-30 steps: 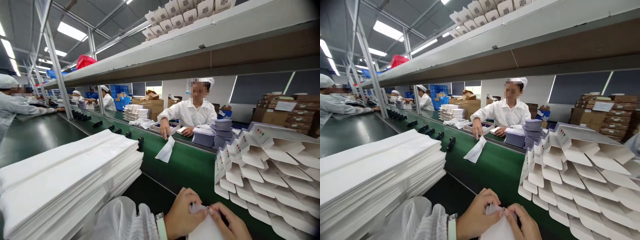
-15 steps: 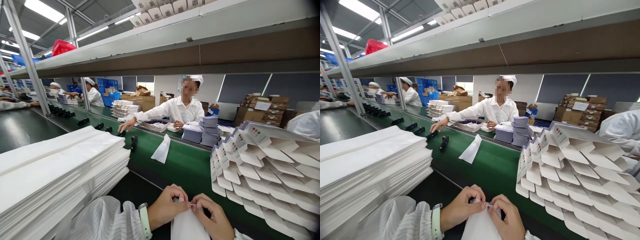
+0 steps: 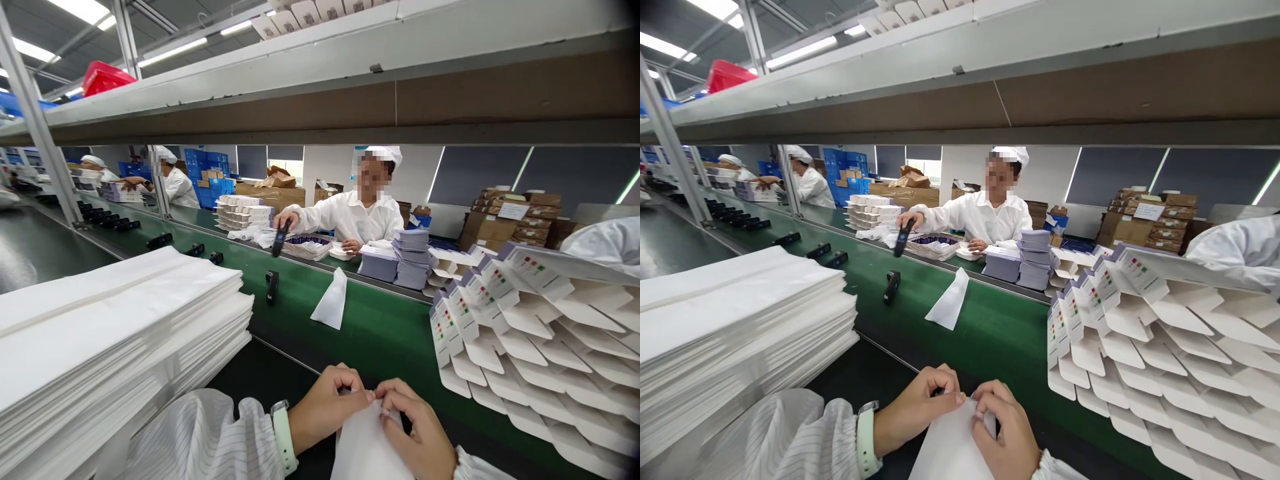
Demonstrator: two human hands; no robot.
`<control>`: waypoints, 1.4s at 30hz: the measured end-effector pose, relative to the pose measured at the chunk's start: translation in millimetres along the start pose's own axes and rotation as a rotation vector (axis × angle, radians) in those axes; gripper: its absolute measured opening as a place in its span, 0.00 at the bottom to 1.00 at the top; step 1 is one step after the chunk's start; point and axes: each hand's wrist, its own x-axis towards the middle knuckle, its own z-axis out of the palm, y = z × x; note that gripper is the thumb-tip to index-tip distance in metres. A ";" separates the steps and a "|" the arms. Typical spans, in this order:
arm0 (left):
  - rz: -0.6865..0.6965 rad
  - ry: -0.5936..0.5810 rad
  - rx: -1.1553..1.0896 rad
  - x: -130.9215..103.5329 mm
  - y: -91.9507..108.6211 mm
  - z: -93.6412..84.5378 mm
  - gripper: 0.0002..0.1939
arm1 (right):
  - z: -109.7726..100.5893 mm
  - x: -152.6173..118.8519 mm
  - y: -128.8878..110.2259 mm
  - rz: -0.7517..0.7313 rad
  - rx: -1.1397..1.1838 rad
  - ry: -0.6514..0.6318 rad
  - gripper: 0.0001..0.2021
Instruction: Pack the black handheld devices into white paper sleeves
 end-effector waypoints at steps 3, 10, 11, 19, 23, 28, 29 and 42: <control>-0.010 -0.020 -0.049 0.5 0.6 -0.9 0.16 | 1.1 -0.9 2.4 0.008 -0.018 0.030 0.03; -0.036 -0.028 -0.108 -1.4 -2.1 -2.1 0.15 | 4.5 -1.9 5.1 0.007 -0.007 0.095 0.06; -0.040 -0.030 -0.102 -1.7 -1.5 -2.2 0.14 | 4.6 -1.7 5.5 0.004 -0.023 0.082 0.06; -0.031 -0.030 -0.023 -0.4 2.4 -0.5 0.12 | 4.4 -1.7 9.2 -0.022 -0.132 0.068 0.08; -0.043 -0.021 -0.012 0.2 1.6 0.4 0.12 | 5.8 -1.3 11.6 -0.023 -0.142 0.072 0.09; -0.040 0.009 0.059 -1.0 1.7 2.0 0.12 | 2.5 -1.4 10.2 0.062 -0.068 0.048 0.10; -0.045 0.013 0.083 -1.4 1.0 2.6 0.11 | 0.8 -0.2 8.8 0.088 -0.035 0.043 0.09; 0.004 -0.047 0.151 -7.4 -2.2 8.7 0.08 | 71.1 183.8 -42.1 -0.109 -0.246 -0.102 0.18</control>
